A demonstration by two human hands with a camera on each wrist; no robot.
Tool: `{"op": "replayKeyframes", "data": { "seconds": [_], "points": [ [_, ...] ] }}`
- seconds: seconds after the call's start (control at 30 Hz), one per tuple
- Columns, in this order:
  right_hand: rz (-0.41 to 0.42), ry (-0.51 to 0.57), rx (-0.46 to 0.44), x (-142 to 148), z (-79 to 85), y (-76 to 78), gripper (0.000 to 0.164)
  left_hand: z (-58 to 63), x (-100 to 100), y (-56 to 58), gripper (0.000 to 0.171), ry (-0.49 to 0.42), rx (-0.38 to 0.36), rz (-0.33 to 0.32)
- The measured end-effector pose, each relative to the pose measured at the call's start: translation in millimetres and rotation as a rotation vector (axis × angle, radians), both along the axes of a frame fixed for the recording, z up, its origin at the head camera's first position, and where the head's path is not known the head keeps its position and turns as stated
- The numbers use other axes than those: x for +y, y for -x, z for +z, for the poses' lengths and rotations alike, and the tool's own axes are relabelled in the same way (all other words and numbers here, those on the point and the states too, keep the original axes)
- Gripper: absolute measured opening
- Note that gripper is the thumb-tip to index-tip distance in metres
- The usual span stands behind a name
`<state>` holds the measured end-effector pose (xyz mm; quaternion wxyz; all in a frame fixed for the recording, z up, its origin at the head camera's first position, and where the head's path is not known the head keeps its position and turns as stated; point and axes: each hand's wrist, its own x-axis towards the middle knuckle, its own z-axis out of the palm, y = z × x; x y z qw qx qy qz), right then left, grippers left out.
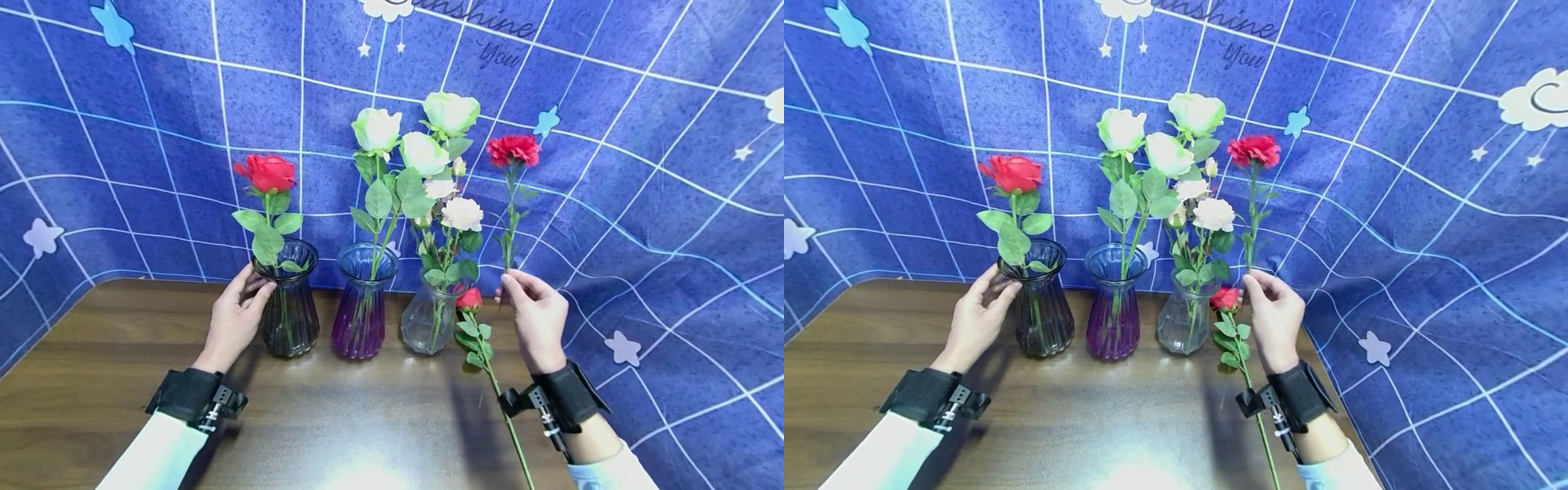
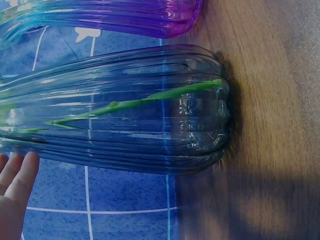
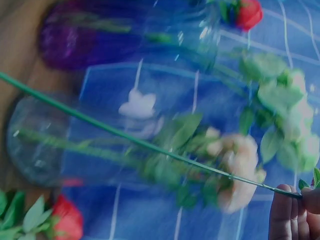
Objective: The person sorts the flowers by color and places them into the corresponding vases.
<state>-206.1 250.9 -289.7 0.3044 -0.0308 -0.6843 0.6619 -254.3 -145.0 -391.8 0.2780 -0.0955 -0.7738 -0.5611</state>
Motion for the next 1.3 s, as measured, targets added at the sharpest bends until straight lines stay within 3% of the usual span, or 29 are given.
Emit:
{"op": "replayKeyframes", "data": {
  "seconds": [0.37,0.67,1.1,1.17,1.3],
  "points": [
    [0.166,0.009,0.145,-71.7,43.2,13.0,0.020,-1.0,0.1,0.7,0.052,-0.008,0.002,0.002],
    [0.247,-0.007,0.296,-120.3,76.5,26.3,0.016,-1.7,-0.6,2.5,0.051,0.002,0.015,0.003],
    [0.317,0.077,0.325,-180.3,102.8,52.1,0.021,-4.3,-1.9,0.4,0.051,0.014,-0.019,0.016],
    [0.321,0.092,0.339,-187.2,107.6,54.4,0.021,3.3,0.8,-4.9,0.051,0.016,-0.027,0.013],
    [0.332,0.132,0.380,-201.8,117.4,59.3,0.019,5.9,0.5,-4.6,0.051,0.021,-0.034,0.012]
  ]
}}
